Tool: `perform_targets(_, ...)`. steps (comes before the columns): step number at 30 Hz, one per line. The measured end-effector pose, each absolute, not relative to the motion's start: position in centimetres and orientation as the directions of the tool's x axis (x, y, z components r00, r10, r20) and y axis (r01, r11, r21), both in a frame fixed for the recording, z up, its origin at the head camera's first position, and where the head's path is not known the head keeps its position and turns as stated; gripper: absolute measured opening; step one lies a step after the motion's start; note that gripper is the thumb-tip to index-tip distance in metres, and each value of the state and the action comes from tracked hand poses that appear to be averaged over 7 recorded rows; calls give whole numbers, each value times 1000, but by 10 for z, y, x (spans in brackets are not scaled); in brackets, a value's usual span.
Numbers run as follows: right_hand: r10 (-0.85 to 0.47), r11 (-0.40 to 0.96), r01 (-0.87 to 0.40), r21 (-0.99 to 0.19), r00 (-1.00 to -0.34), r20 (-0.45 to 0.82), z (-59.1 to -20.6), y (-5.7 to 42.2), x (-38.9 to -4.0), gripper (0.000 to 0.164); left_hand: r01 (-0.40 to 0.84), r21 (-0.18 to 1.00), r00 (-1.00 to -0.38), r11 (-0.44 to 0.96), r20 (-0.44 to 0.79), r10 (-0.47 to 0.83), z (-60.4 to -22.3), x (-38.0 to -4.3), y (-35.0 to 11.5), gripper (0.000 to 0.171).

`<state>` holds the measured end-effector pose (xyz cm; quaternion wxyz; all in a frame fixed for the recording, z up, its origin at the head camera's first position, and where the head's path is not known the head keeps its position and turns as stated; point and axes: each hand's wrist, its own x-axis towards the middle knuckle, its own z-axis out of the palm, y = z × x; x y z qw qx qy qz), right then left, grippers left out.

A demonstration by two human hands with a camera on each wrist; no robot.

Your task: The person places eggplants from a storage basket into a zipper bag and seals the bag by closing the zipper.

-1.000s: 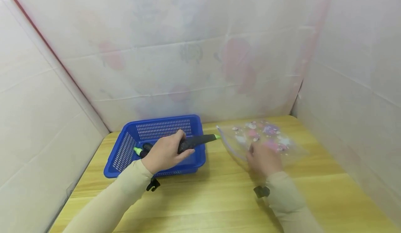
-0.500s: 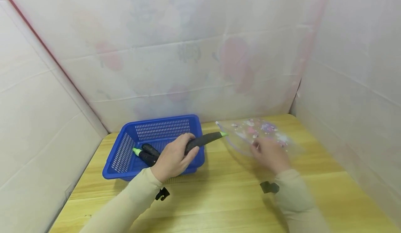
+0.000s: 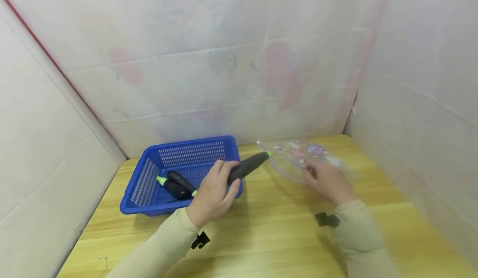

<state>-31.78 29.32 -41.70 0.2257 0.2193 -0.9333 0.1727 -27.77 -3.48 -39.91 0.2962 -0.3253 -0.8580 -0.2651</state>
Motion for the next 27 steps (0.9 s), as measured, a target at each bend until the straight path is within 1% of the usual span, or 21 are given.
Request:
perform_targets(8, -325, 848, -480, -225, -805, 496, -414, 295, -317, 13, 746, 175, -552, 642, 702, 450, -402, -277, -18, 38)
perform_targets(15, -329, 846, -487, -215, -796, 507, -412, 295, -316, 11, 739, 148, -555, 657, 686, 470, -409, -278, 0, 40)
perform_targets(20, -336, 841, -493, -222, -799, 499, -412, 295, -316, 12, 749, 102, -528, 654, 689, 497, -414, -280, 13, 42)
perform_targets(22, -339, 841, -494, -220, -798, 498, -413, 296, -317, 11, 749, 99, -531, 655, 681, 504, -417, -281, 18, 42)
perform_targets(27, -340, 842, -485, -237, -817, 465, -417, 297, -319, 11, 729, 110, -572, 676, 641, 512, -425, -281, 25, 42)
